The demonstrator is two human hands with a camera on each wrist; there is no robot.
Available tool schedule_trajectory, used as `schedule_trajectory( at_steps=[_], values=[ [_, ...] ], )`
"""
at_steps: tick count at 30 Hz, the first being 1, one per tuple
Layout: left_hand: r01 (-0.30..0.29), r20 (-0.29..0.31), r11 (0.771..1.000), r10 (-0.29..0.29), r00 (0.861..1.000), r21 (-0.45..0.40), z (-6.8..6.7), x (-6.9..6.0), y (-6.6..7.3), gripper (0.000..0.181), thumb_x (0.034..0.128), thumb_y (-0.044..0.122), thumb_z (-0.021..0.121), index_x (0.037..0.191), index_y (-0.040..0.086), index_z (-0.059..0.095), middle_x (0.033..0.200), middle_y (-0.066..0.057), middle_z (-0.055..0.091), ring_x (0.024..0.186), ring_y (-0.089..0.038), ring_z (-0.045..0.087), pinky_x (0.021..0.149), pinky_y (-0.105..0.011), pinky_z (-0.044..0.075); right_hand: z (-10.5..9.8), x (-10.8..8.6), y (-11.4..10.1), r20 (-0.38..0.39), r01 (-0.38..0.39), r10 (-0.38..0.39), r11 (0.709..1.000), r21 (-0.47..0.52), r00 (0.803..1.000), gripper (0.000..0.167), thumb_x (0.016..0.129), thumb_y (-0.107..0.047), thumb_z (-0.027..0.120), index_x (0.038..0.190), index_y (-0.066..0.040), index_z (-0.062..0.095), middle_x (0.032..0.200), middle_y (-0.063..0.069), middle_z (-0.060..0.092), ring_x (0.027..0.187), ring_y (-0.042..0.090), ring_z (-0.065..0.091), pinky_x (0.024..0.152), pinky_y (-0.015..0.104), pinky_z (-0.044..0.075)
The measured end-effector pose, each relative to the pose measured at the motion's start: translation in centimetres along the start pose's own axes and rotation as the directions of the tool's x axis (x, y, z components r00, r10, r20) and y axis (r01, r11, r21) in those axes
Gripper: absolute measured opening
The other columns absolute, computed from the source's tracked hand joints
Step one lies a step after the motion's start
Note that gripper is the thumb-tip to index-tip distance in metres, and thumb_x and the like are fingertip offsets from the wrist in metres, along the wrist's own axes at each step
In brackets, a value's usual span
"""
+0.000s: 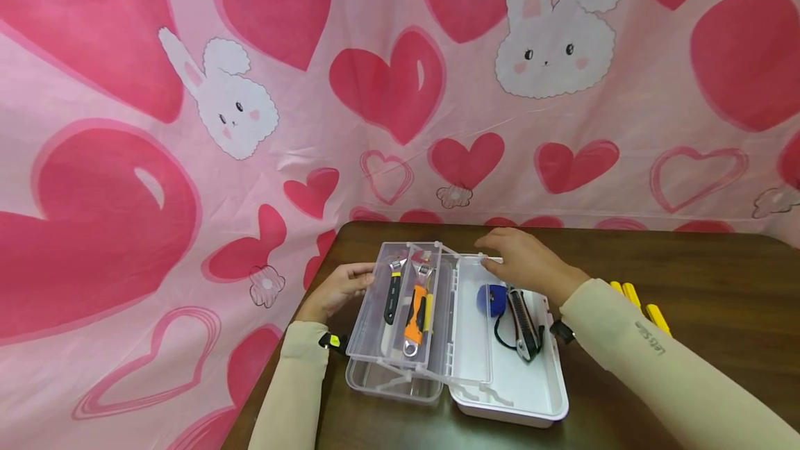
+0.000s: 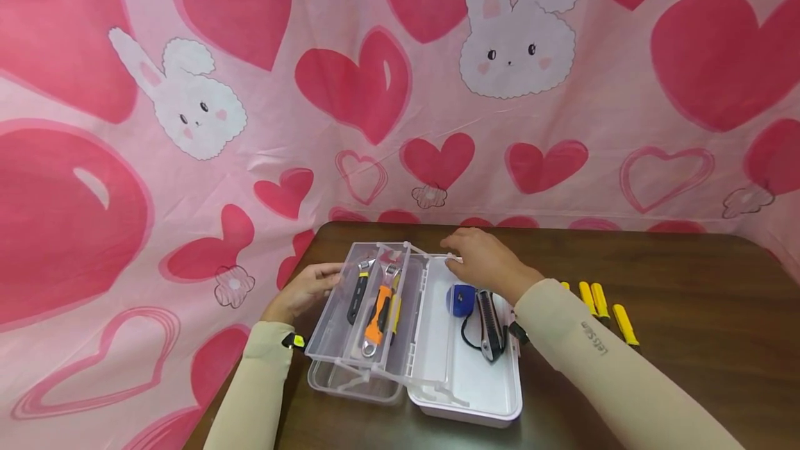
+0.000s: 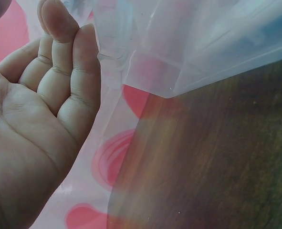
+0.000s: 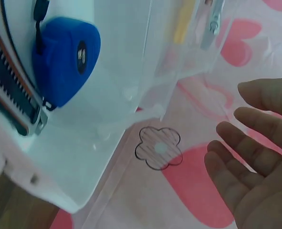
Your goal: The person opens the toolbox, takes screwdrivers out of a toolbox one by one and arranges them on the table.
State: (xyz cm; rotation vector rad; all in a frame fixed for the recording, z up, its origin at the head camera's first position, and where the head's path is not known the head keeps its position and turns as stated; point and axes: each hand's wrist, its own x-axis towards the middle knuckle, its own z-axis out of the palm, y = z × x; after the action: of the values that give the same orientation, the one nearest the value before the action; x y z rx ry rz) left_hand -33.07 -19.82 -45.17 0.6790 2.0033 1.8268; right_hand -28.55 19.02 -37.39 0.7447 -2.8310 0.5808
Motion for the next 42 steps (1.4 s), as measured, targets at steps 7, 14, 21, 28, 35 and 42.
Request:
schedule_trajectory(
  at_steps=[7,14,21,28,35,42],
  values=[
    [-0.005,0.012,1.0,0.005,1.0,-0.02,0.1,0.1,-0.1,0.041,0.0979,0.006,0.055,0.135,-0.01,0.05,0.108,-0.011,0.069,0.089,-0.023,0.067,0.084,-0.038,0.053,1.1,0.2,-1.1,0.045,0.062,-0.062,0.998,0.013,0.997,0.039,0.089,-0.028,0.072,0.125,-0.014,0.067,0.122,0.006,0.061,0.116,0.03,0.055,0.096,0.051,0.045],
    [-0.008,0.019,1.0,0.008,1.0,-0.005,0.0,0.3,-0.4,0.041,0.0978,0.007,0.055,0.135,-0.009,0.051,0.108,-0.011,0.068,0.09,-0.024,0.067,0.085,-0.039,0.053,1.9,0.0,-1.7,0.122,0.082,-0.081,0.997,0.002,0.989,0.039,0.088,-0.031,0.072,0.124,-0.017,0.068,0.124,0.005,0.061,0.118,0.029,0.055,0.095,0.05,0.046],
    [-0.006,0.008,1.0,0.006,1.0,0.008,0.1,0.3,-0.2,0.042,0.0973,0.01,0.057,0.135,-0.009,0.052,0.107,-0.01,0.069,0.089,-0.024,0.067,0.085,-0.039,0.053,2.9,0.0,-2.2,0.176,0.172,-0.167,0.985,-0.013,0.97,0.039,0.089,-0.033,0.071,0.125,-0.019,0.068,0.126,0.004,0.062,0.119,0.027,0.054,0.096,0.048,0.046],
    [-0.009,0.005,1.0,0.009,1.0,0.009,0.0,0.1,-0.2,0.043,0.0972,0.011,0.058,0.135,-0.008,0.052,0.108,-0.011,0.069,0.091,-0.024,0.066,0.086,-0.04,0.052,4.0,0.0,-3.0,0.272,0.188,-0.177,0.982,-0.014,0.946,0.043,0.09,-0.032,0.071,0.132,-0.027,0.064,0.127,0.004,0.061,0.119,0.025,0.054,0.097,0.046,0.046],
    [-0.006,0.002,1.0,0.006,1.0,0.006,0.1,0.0,0.0,0.042,0.0972,0.01,0.058,0.135,-0.008,0.052,0.109,-0.011,0.069,0.09,-0.023,0.066,0.085,-0.04,0.052,4.4,0.0,-3.2,0.294,0.27,-0.242,0.961,-0.057,0.925,0.046,0.09,-0.031,0.07,0.135,-0.027,0.061,0.126,0.003,0.061,0.117,0.024,0.055,0.097,0.045,0.046],
    [-0.009,-0.002,1.0,0.009,1.0,0.005,0.0,-0.1,0.0,0.042,0.0975,0.01,0.057,0.135,-0.008,0.052,0.109,-0.009,0.069,0.09,-0.023,0.066,0.085,-0.039,0.053,4.7,0.2,-3.6,0.338,0.34,-0.281,0.931,-0.131,0.898,0.05,0.088,-0.034,0.073,0.136,-0.033,0.058,0.12,0.0,0.057,0.107,0.019,0.054,0.092,0.039,0.049]
  ],
)
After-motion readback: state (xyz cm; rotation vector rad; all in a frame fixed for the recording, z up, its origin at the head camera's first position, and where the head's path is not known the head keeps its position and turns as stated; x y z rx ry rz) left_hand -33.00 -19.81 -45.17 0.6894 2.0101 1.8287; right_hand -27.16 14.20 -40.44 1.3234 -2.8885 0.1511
